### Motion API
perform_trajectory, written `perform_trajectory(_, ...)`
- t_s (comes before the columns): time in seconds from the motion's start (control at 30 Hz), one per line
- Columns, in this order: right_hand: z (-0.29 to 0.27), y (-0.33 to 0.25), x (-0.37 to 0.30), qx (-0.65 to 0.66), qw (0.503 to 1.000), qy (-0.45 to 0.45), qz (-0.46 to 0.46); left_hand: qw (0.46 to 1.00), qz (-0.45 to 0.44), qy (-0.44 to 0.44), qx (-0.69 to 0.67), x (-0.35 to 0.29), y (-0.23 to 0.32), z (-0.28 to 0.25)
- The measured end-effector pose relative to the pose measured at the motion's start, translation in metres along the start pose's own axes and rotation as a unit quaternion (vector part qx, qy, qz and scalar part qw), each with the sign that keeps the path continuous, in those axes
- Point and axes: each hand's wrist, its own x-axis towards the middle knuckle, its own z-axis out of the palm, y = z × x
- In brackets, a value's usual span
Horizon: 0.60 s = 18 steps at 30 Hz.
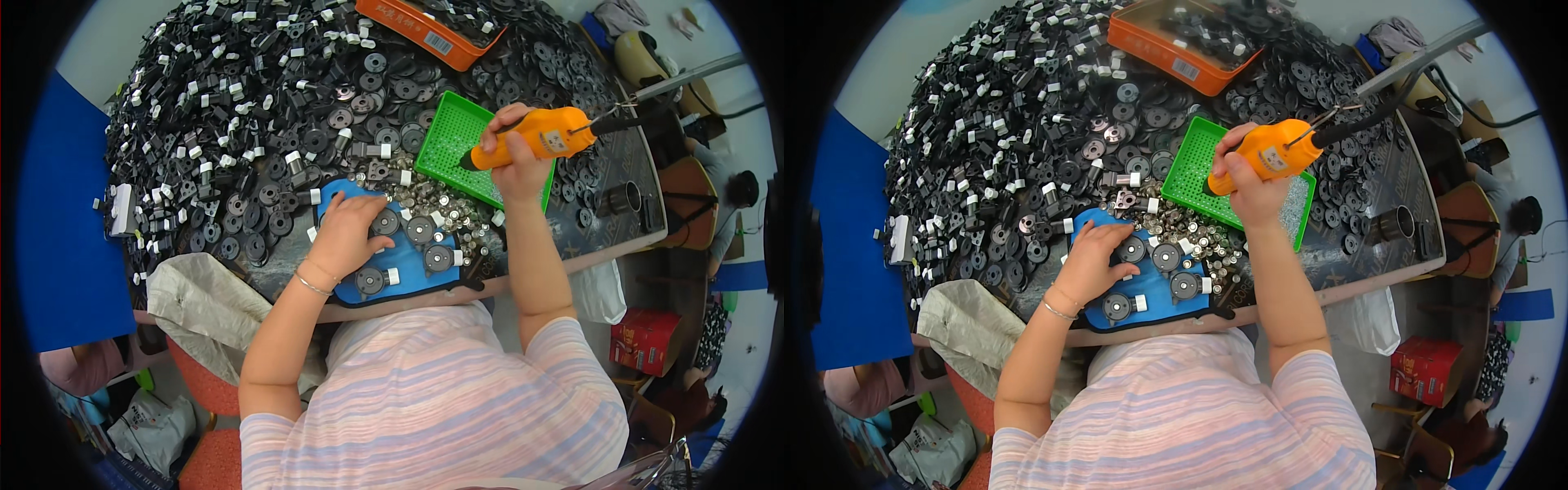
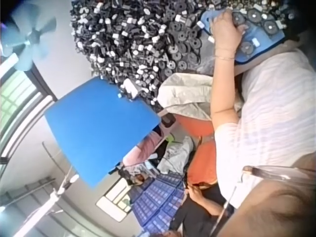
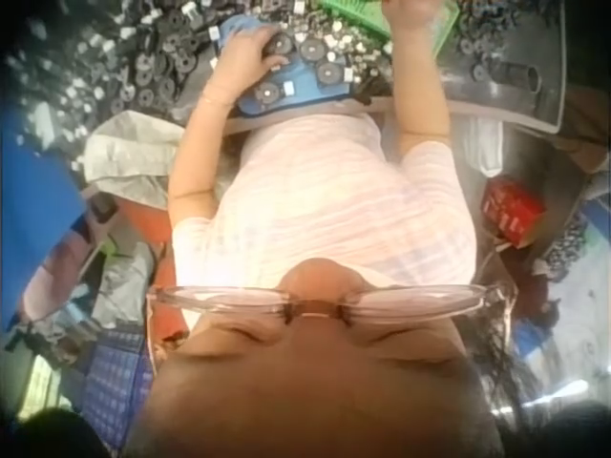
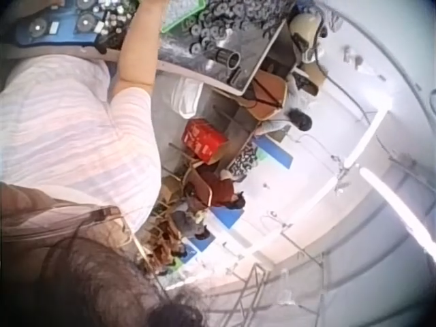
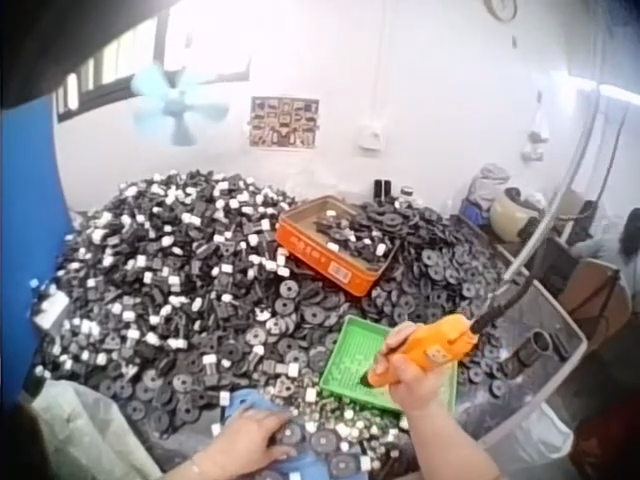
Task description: Assembling small mechanical components into a blue fixture and securing them with an electric screwdriver.
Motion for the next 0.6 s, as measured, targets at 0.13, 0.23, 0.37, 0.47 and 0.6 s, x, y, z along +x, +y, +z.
perform_trajectory(0.13,0.01,0.007,0.002,0.025,1.0,-0.004,-0.013,1.0,-0.02,-0.002,0.01,-0.001,-0.001,0.001)
perform_trajectory(0.23,0.017,0.012,0.004,0.025,1.0,-0.015,-0.005,1.0,-0.017,-0.005,0.016,0.0,-0.001,0.002)
perform_trajectory(0.37,0.021,0.017,0.005,0.016,1.0,-0.018,0.013,1.0,-0.016,-0.011,0.025,0.003,0.0,0.0)
perform_trajectory(0.47,0.022,0.019,0.005,0.015,1.0,-0.013,0.016,1.0,-0.016,-0.016,0.014,0.004,-0.001,0.003)
perform_trajectory(0.6,0.024,0.019,0.006,0.016,1.0,-0.007,0.024,1.0,-0.009,-0.013,-0.019,0.005,-0.002,0.005)
